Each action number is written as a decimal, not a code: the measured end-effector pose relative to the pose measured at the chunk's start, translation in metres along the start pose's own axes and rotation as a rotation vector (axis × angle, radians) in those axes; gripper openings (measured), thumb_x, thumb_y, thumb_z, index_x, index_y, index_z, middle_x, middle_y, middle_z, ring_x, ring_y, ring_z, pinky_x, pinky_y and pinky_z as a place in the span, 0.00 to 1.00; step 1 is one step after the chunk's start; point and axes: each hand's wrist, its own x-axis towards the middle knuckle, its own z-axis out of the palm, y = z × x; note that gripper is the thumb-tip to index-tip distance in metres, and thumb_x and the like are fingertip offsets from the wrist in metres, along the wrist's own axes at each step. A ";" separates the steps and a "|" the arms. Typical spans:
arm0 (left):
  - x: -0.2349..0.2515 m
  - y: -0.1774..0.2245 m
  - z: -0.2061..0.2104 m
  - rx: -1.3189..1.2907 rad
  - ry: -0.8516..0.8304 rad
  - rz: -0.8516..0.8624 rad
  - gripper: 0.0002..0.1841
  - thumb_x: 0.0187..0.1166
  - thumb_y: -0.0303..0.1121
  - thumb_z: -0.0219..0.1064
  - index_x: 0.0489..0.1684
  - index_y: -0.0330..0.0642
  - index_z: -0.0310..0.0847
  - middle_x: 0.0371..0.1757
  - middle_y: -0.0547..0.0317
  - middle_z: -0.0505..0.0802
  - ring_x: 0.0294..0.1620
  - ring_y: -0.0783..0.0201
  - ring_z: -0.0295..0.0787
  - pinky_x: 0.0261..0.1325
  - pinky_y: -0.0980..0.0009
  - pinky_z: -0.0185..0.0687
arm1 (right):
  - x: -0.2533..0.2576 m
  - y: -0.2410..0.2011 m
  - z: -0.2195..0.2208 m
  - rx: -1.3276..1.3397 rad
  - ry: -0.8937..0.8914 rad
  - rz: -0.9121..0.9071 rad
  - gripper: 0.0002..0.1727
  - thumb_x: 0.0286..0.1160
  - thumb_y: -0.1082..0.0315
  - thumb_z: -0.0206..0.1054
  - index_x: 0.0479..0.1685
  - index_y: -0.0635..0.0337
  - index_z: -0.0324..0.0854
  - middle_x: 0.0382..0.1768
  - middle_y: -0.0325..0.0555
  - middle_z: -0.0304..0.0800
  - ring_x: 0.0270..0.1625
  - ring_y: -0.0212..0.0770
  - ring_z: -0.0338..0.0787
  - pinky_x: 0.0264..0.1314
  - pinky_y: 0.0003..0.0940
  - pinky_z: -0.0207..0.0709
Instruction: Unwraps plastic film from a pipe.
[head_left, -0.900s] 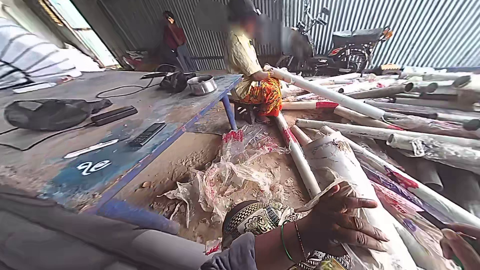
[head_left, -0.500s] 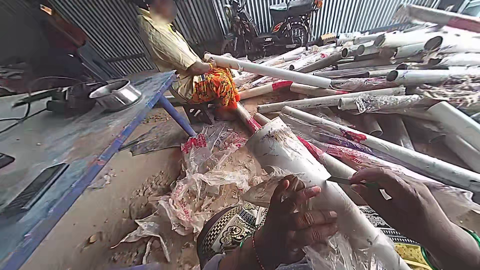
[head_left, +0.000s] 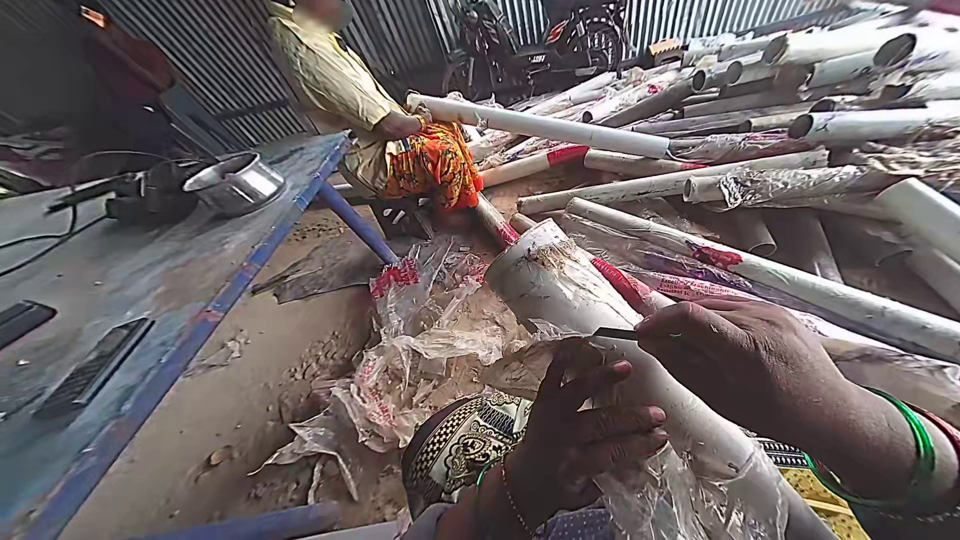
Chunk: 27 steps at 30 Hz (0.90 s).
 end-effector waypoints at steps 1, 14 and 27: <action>-0.001 0.000 -0.001 -0.006 -0.005 -0.005 0.13 0.92 0.37 0.52 0.57 0.57 0.85 0.68 0.79 0.87 0.88 0.68 0.58 0.94 0.53 0.24 | -0.004 0.000 -0.003 -0.003 -0.017 -0.002 0.15 0.87 0.59 0.54 0.35 0.52 0.83 0.15 0.38 0.77 0.20 0.37 0.77 0.23 0.30 0.64; 0.024 0.014 -0.045 -0.064 -0.372 -0.059 0.27 0.83 0.47 0.50 0.81 0.50 0.67 0.85 0.60 0.75 0.94 0.59 0.51 0.94 0.49 0.25 | -0.094 -0.036 0.001 1.092 0.389 0.532 0.09 0.89 0.56 0.59 0.57 0.39 0.83 0.38 0.17 0.87 0.31 0.11 0.81 0.34 0.05 0.74; 0.090 0.005 -0.073 0.733 -0.306 -0.255 0.16 0.75 0.49 0.70 0.47 0.49 0.94 0.47 0.51 0.93 0.59 0.45 0.87 0.65 0.44 0.73 | -0.111 -0.066 0.029 0.216 0.036 -0.152 0.11 0.89 0.60 0.54 0.41 0.48 0.81 0.22 0.33 0.82 0.30 0.37 0.82 0.42 0.31 0.70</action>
